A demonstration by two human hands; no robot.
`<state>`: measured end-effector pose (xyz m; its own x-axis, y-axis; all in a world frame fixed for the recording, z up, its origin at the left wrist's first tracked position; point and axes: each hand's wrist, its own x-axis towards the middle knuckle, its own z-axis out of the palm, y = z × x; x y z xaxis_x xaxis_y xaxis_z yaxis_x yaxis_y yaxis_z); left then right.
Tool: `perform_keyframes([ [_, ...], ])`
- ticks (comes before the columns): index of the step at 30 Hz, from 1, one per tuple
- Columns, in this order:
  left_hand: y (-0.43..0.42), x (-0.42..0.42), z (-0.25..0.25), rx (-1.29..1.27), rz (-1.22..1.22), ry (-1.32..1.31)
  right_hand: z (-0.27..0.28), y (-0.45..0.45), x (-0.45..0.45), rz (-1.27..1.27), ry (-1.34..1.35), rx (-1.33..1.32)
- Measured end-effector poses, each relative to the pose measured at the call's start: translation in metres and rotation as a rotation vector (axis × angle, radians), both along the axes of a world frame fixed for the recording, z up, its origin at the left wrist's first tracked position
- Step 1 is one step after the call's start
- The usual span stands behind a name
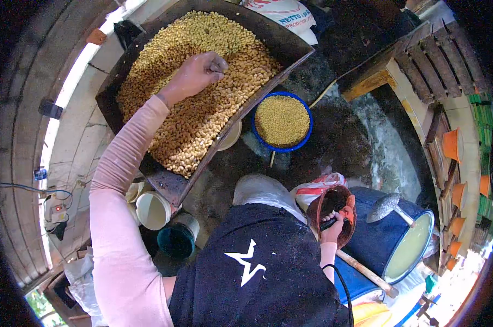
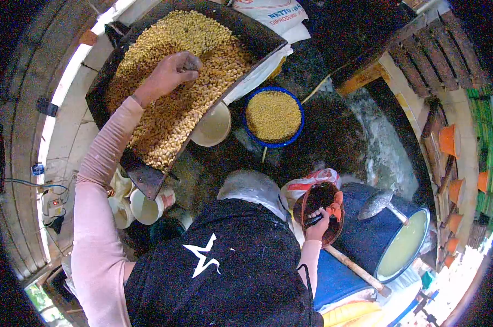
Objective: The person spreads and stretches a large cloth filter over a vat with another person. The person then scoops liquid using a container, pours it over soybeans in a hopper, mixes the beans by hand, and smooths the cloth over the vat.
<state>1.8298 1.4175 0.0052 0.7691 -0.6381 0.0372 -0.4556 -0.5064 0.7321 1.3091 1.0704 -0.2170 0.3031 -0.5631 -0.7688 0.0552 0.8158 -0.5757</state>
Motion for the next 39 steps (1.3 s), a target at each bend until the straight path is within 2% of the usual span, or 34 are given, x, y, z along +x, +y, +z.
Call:
perform_keyframes([
  [2,-0.002,-0.002,0.000,-0.147,-0.005,0.153,0.011,0.007,0.005,-0.009,0.008,-0.009],
  [5,-0.001,0.000,0.002,-0.040,-0.036,0.074,0.009,0.008,0.004,-0.012,0.019,-0.023],
  [9,0.000,0.012,-0.006,-0.082,-0.083,0.055,0.000,0.006,-0.004,-0.018,-0.038,-0.006],
  [11,-0.003,0.018,-0.006,-0.007,0.155,0.085,-0.001,0.005,-0.003,-0.022,0.017,-0.009],
  [12,-0.002,0.030,-0.012,-0.006,0.157,0.081,0.005,0.008,-0.001,-0.038,0.036,-0.020],
  [14,-0.001,0.066,-0.028,-0.017,0.384,0.032,0.011,0.012,0.000,-0.038,0.030,0.000],
  [15,0.001,0.077,-0.029,-0.003,0.355,-0.175,0.013,0.013,-0.001,-0.037,0.025,0.018],
  [16,-0.001,0.088,-0.031,-0.003,0.356,-0.173,0.011,0.013,-0.004,-0.036,0.027,0.018],
  [19,-0.012,0.111,-0.030,0.135,0.591,-0.269,0.002,0.010,-0.012,-0.026,0.034,0.006],
  [20,-0.011,0.117,-0.034,0.134,0.589,-0.266,0.003,0.011,-0.012,-0.028,0.036,-0.021],
  [22,-0.008,0.125,-0.043,0.399,0.530,-0.428,0.004,0.011,-0.014,-0.036,0.039,-0.048],
  [23,-0.010,0.120,-0.035,0.440,0.519,-0.423,0.007,0.012,-0.013,-0.037,0.047,-0.040],
  [28,-0.010,0.134,-0.052,0.299,0.552,-0.487,0.016,0.014,-0.013,-0.014,0.053,-0.016],
  [30,-0.004,0.146,-0.058,0.348,0.405,-0.533,0.016,0.015,-0.012,-0.052,0.071,-0.006],
  [31,-0.006,0.148,-0.063,0.371,0.518,-0.503,0.016,0.014,-0.013,-0.047,0.075,-0.006],
  [32,-0.005,0.139,-0.056,0.372,0.520,-0.500,0.016,0.013,-0.013,-0.032,0.057,-0.001],
  [34,-0.003,0.124,-0.042,0.027,0.511,-0.102,0.020,0.014,-0.010,-0.023,0.037,0.006],
  [35,-0.005,0.121,-0.068,-0.395,0.620,-0.310,0.025,0.016,-0.006,-0.032,0.050,-0.011],
  [36,0.005,0.124,-0.070,-0.394,0.616,-0.310,0.027,0.017,-0.003,-0.041,0.062,-0.027],
  [38,0.021,0.092,-0.037,-0.374,0.138,0.552,0.024,0.015,-0.002,-0.030,0.054,-0.027],
  [39,0.018,0.073,-0.023,-0.373,0.141,0.553,0.022,0.014,-0.001,-0.015,0.046,-0.029],
])
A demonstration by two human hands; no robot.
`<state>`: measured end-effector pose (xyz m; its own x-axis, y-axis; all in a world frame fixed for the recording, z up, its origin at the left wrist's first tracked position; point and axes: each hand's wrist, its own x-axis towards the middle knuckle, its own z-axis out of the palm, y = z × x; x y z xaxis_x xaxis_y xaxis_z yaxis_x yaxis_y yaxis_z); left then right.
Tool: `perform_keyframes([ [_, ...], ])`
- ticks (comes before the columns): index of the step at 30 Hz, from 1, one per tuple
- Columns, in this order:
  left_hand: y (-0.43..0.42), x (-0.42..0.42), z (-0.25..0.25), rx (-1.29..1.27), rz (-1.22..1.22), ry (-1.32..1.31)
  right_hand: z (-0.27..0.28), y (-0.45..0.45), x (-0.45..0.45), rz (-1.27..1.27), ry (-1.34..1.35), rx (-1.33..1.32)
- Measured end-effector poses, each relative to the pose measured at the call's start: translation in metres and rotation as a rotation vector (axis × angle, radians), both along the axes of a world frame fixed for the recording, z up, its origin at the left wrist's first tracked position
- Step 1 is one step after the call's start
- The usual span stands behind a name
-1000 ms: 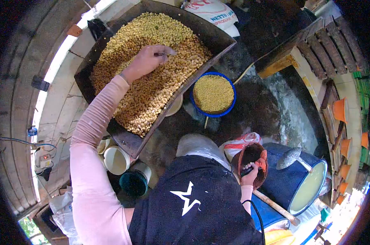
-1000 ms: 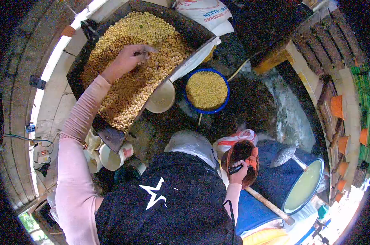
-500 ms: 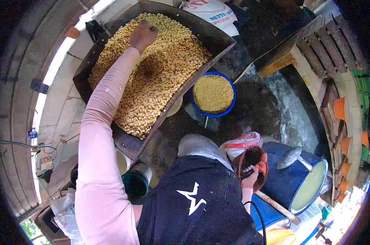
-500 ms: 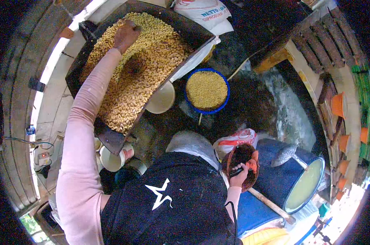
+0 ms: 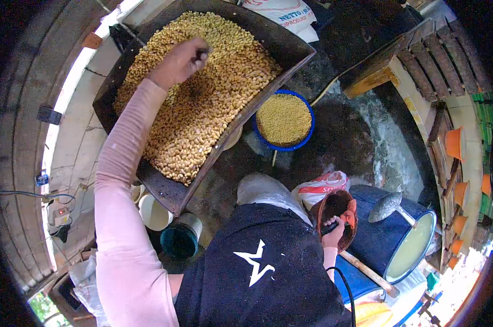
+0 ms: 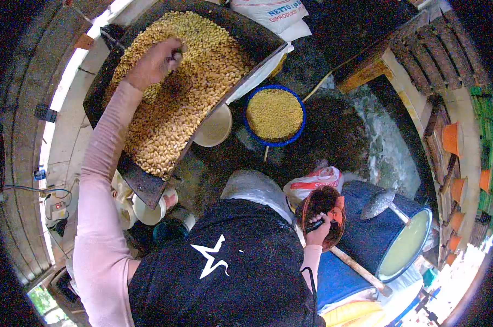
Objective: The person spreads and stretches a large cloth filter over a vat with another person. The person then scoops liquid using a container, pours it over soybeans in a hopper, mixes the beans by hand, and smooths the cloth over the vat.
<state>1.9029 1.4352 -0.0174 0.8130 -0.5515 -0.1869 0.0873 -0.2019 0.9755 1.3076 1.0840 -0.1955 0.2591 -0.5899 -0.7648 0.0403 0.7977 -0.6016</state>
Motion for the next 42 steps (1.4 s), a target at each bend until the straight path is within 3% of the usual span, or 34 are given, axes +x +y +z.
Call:
perform_keyframes([
  [3,-0.021,-0.052,0.029,0.009,0.133,0.225,-0.008,-0.005,0.001,0.001,0.018,0.033],
  [5,-0.023,-0.070,0.036,0.299,-0.162,0.038,-0.013,-0.008,0.004,0.016,-0.007,0.043],
  [7,-0.022,-0.075,0.020,0.309,-0.182,0.006,-0.012,-0.009,0.008,0.027,-0.031,0.053],
  [9,-0.022,-0.075,-0.006,0.229,-0.304,-0.462,-0.008,-0.009,0.016,0.063,-0.011,0.060],
  [10,-0.024,-0.077,-0.005,0.432,-0.277,-0.487,-0.017,-0.013,0.013,0.086,-0.003,0.042],
  [14,-0.034,-0.091,0.010,0.588,-0.266,-0.607,-0.015,-0.013,0.020,0.122,-0.016,0.053],
  [16,-0.031,-0.083,-0.011,0.567,-0.302,-0.925,-0.019,-0.015,0.021,0.109,0.004,0.056],
  [23,-0.040,-0.091,0.005,0.731,-0.333,-0.838,-0.015,-0.013,0.020,0.085,-0.019,0.080],
  [25,-0.037,-0.090,-0.005,0.720,-0.232,-0.960,-0.017,-0.013,0.017,0.085,-0.023,0.073],
  [29,-0.037,-0.089,-0.004,0.790,-0.291,-0.986,-0.026,-0.018,0.006,0.092,-0.020,0.049],
  [35,-0.036,-0.090,-0.007,0.720,-0.235,-1.021,-0.023,-0.019,0.001,0.067,0.000,0.080],
  [38,-0.036,-0.083,-0.009,0.700,-0.301,-0.895,-0.021,-0.020,0.002,0.086,-0.003,0.055],
  [40,-0.029,-0.074,-0.026,0.431,-0.178,-0.760,-0.020,-0.020,0.001,0.078,0.004,0.047],
  [42,-0.026,-0.075,-0.009,0.390,-0.179,-0.639,-0.019,-0.021,0.002,0.066,0.010,0.042],
])
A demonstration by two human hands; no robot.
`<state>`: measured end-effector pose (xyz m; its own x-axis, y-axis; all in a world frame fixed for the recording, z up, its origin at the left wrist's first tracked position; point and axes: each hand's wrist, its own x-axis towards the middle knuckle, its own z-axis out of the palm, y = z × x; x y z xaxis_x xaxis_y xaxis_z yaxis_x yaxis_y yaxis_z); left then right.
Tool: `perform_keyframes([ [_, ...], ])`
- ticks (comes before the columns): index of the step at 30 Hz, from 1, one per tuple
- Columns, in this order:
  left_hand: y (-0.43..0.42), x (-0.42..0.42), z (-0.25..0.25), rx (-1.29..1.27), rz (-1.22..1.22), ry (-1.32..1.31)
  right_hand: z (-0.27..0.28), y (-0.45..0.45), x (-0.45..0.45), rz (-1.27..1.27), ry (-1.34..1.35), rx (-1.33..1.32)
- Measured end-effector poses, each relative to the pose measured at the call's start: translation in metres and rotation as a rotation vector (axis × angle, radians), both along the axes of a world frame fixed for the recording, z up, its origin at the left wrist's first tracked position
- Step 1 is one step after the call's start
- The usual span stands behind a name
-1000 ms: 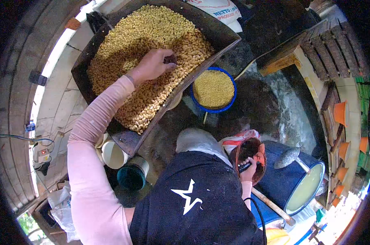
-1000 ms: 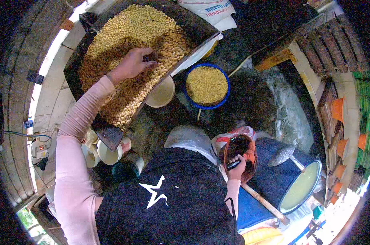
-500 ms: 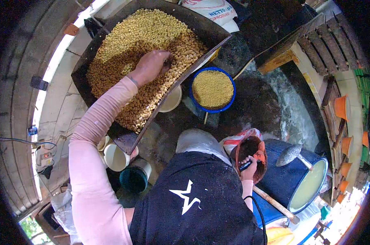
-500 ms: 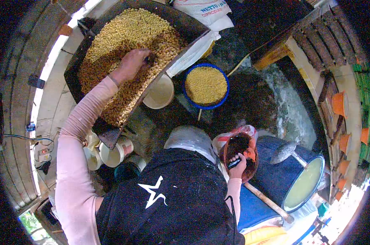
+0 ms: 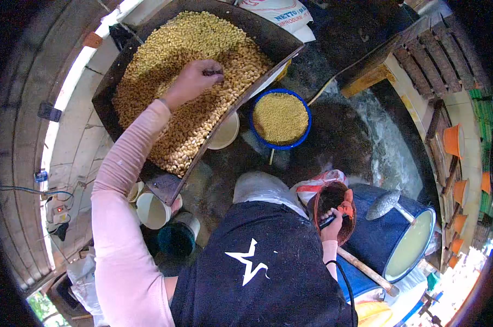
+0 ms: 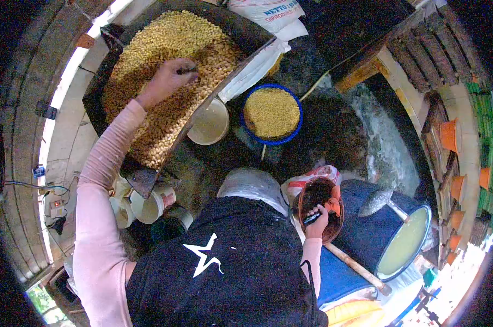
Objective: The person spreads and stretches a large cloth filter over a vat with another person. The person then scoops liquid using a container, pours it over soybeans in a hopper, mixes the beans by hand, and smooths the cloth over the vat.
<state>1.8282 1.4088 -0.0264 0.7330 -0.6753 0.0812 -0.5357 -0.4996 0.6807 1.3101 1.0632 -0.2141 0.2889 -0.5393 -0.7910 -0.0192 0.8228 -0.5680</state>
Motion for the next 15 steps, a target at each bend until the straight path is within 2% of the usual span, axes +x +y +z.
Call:
perform_keyframes([
  [2,0.003,-0.006,0.027,-0.050,0.058,0.252,0.002,-0.001,0.002,-0.007,0.020,0.027],
  [3,0.005,-0.009,0.033,-0.050,0.056,0.251,0.001,-0.001,0.001,-0.009,0.018,0.028],
  [5,0.010,-0.012,0.043,-0.104,0.222,0.693,0.002,-0.002,0.005,0.015,-0.060,0.051],
  [12,0.015,-0.021,0.045,-0.354,0.196,0.904,0.001,-0.004,0.013,0.069,0.001,0.006],
  [15,0.015,-0.026,0.045,-0.449,0.269,0.942,-0.005,-0.007,0.013,0.073,0.008,0.000],
])
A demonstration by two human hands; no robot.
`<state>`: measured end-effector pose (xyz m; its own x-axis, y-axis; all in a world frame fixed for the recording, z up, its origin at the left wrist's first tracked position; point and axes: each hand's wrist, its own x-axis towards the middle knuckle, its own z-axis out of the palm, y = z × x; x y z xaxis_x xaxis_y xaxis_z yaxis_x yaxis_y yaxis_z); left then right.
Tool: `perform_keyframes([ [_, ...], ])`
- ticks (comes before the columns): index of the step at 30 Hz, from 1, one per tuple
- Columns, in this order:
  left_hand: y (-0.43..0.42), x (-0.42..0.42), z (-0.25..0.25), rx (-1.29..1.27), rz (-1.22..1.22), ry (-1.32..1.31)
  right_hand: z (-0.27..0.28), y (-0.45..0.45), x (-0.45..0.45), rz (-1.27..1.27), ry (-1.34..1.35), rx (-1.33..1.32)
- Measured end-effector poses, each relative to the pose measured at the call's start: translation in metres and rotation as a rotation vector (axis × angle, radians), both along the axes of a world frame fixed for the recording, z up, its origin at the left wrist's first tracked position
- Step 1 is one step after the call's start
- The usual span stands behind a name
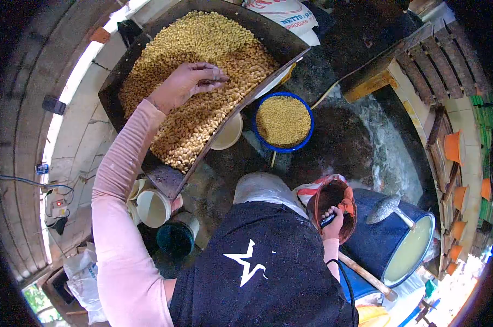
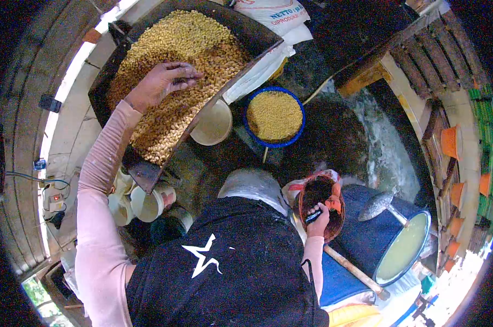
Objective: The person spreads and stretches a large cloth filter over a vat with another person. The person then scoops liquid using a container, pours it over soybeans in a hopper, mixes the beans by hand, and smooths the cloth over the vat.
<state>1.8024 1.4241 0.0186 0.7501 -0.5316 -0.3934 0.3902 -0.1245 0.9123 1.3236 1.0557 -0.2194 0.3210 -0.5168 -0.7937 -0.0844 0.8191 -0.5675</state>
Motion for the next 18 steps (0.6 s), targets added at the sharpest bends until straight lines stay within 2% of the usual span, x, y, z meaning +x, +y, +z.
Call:
perform_keyframes([
  [3,0.008,0.006,-0.014,-0.043,-0.008,0.007,0.002,0.001,0.001,0.011,-0.008,0.008],
  [9,0.010,0.005,-0.014,0.135,0.014,-0.066,0.004,0.000,0.005,0.071,-0.049,-0.012],
  [15,0.008,0.020,-0.037,-0.008,-0.095,-0.052,0.003,-0.004,0.002,0.037,-0.005,-0.009],
  [17,0.004,0.021,-0.036,0.219,-0.135,-0.151,0.003,-0.005,0.001,0.026,-0.015,-0.009],
  [18,0.001,0.022,-0.037,0.220,-0.138,-0.152,0.003,-0.006,0.000,0.020,-0.026,-0.009],
])
